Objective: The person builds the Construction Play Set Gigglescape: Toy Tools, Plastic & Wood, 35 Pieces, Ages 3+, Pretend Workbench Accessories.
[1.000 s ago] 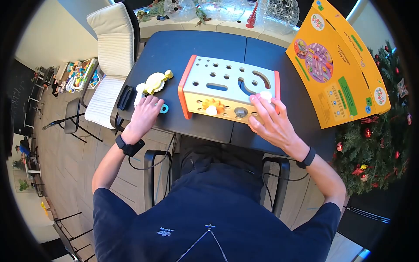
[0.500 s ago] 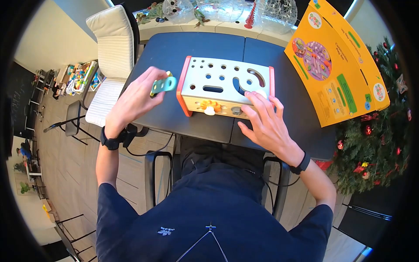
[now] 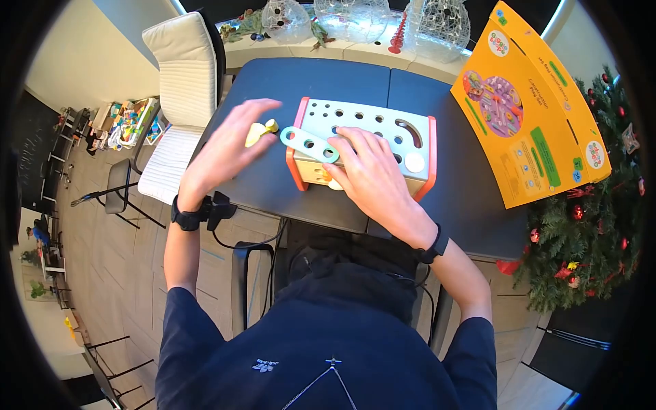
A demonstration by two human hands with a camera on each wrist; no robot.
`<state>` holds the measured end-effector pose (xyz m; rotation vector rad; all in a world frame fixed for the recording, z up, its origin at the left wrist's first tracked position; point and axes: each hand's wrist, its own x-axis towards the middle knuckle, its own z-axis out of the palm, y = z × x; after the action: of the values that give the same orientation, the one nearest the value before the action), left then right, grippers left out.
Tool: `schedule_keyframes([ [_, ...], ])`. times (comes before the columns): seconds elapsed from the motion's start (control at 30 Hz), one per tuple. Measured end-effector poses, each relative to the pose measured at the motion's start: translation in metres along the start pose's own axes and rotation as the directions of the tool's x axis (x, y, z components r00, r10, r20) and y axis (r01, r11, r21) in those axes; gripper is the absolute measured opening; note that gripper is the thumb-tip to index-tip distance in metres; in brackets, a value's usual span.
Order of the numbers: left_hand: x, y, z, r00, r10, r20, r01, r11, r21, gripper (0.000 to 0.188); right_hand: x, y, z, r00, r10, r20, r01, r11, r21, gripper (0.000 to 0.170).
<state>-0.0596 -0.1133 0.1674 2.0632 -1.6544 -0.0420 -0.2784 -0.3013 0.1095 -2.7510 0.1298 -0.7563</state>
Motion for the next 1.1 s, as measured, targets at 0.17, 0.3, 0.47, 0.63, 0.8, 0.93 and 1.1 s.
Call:
schedule_keyframes([
  [0.17, -0.028, -0.076, 0.027, 0.83, -0.537, 0.148, 0.426, 0.783, 0.454, 0.081, 0.0, 0.0, -0.003, 1.0, 0.007, 0.003, -0.007, 1.0, 0.019, 0.038],
  [0.3, -0.028, -0.111, 0.052, 0.701, -0.686, 0.196, 0.501, 0.669, 0.549, 0.087, 0.001, -0.001, -0.004, 1.0, 0.002, -0.003, -0.002, 1.0, 0.025, 0.04],
  [0.47, -0.021, -0.139, 0.067, 0.761, -0.628, 0.165, 0.442, 0.687, 0.577, 0.063, 0.001, -0.001, -0.007, 1.0, 0.019, 0.024, -0.02, 0.999, 0.048, 0.045],
  [0.63, 0.002, -0.159, 0.073, 0.908, -0.418, 0.037, 0.349, 0.801, 0.485, 0.038, 0.002, 0.002, -0.011, 0.998, 0.047, 0.039, -0.05, 0.993, 0.104, 0.047],
  [0.8, 0.042, -0.139, 0.061, 0.932, -0.344, -0.115, 0.362, 0.898, 0.251, 0.036, 0.002, 0.005, -0.018, 0.995, 0.074, 0.07, -0.084, 0.986, 0.144, 0.046],
  [0.93, 0.074, -0.089, 0.031, 0.914, -0.312, -0.261, 0.263, 0.943, -0.206, 0.043, 0.004, 0.006, -0.029, 0.991, 0.131, 0.032, -0.134, 0.967, 0.217, 0.045],
  [1.1, 0.089, -0.035, 0.027, 0.944, -0.088, -0.318, -0.058, 0.904, -0.423, 0.047, 0.011, 0.009, -0.041, 0.978, 0.186, -0.092, -0.152, 0.943, 0.296, 0.044],
])
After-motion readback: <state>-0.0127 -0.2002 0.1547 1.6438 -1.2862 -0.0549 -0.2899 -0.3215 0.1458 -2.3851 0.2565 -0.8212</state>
